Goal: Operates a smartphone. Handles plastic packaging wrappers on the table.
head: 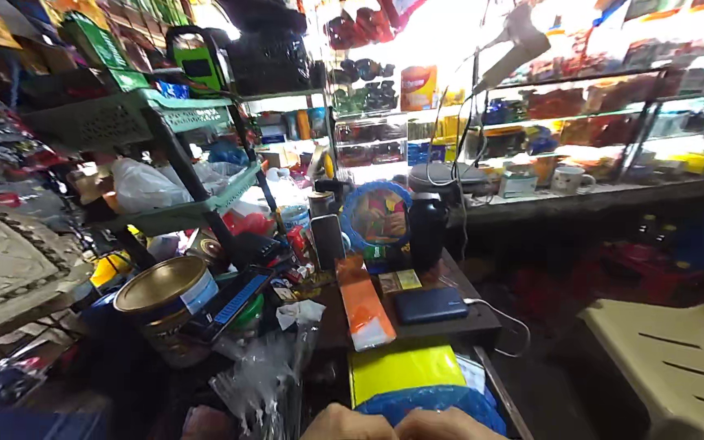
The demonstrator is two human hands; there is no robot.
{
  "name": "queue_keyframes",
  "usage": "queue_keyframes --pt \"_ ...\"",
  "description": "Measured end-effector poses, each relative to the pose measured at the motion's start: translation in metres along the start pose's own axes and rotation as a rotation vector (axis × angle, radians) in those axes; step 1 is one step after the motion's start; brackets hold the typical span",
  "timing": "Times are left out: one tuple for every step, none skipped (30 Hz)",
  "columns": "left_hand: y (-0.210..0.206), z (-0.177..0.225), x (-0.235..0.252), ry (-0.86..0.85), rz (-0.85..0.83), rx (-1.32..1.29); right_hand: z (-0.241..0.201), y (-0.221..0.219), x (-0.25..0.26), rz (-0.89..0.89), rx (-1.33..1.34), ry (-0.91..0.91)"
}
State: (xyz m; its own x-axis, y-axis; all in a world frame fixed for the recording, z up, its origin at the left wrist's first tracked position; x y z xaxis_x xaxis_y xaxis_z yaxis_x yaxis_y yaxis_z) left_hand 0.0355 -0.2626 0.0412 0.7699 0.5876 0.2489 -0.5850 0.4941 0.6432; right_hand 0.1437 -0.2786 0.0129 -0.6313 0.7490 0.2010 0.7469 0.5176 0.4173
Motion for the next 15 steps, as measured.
queue_keyframes --pt "0.002 -0.002 0.003 0.009 -0.018 0.027 0.006 -0.002 0.005 -0.003 0.002 -0.022" --pt "0.008 -0.005 0.004 0.012 -0.015 0.043 0.014 0.0 0.007 -0.007 -0.013 -0.048" --pt "0.016 -0.01 0.001 0.021 0.005 0.047 0.022 0.005 0.006 -0.011 -0.03 -0.075" --pt "0.025 -0.016 -0.005 0.037 0.029 0.035 0.03 0.013 0.002 -0.016 -0.047 -0.102" --pt "0.034 -0.022 -0.012 0.06 0.05 0.01 0.037 0.023 -0.003 -0.011 -0.057 -0.13" --pt "0.042 -0.029 -0.02 0.091 0.074 -0.022 0.045 0.033 -0.01 0.012 -0.047 -0.155" --pt "0.049 -0.037 -0.029 0.125 0.109 -0.06 0.053 0.043 -0.017 0.057 -0.015 -0.18" --pt "0.054 -0.044 -0.038 0.159 0.147 -0.098 0.062 0.052 -0.025 0.121 0.043 -0.212" --pt "0.057 -0.052 -0.046 0.181 0.181 -0.138 0.071 0.059 -0.031 0.203 0.128 -0.253" --pt "0.06 -0.058 -0.053 0.193 0.215 -0.173 0.078 0.062 -0.036 0.277 0.236 -0.292" --pt "0.061 -0.063 -0.058 0.202 0.243 -0.203 0.083 0.061 -0.04 0.327 0.346 -0.323" --pt "0.061 -0.067 -0.062 0.211 0.267 -0.231 0.085 0.058 -0.042 0.359 0.437 -0.344" --pt "0.06 -0.071 -0.065 0.219 0.284 -0.255 0.085 0.054 -0.042 0.377 0.504 -0.36" --pt "0.059 -0.074 -0.067 0.225 0.295 -0.275 0.084 0.05 -0.042 0.388 0.556 -0.374" --pt "0.057 -0.076 -0.069 0.229 0.302 -0.292 0.083 0.047 -0.041 0.395 0.599 -0.38"
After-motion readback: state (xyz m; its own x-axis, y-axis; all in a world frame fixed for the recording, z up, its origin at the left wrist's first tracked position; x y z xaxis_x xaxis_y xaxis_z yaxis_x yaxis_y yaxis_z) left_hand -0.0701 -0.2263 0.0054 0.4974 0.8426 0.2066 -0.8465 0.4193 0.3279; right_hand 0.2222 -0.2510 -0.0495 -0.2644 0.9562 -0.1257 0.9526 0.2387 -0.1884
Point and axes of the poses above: each hand's wrist, its own x-axis towards the middle knuckle, its own y-axis out of the back of the hand, z = x × y, the point moved 10 cm from there along x, towards the middle knuckle, and after that the axes turned 5 degrees about -y, right-handed, at the moved point
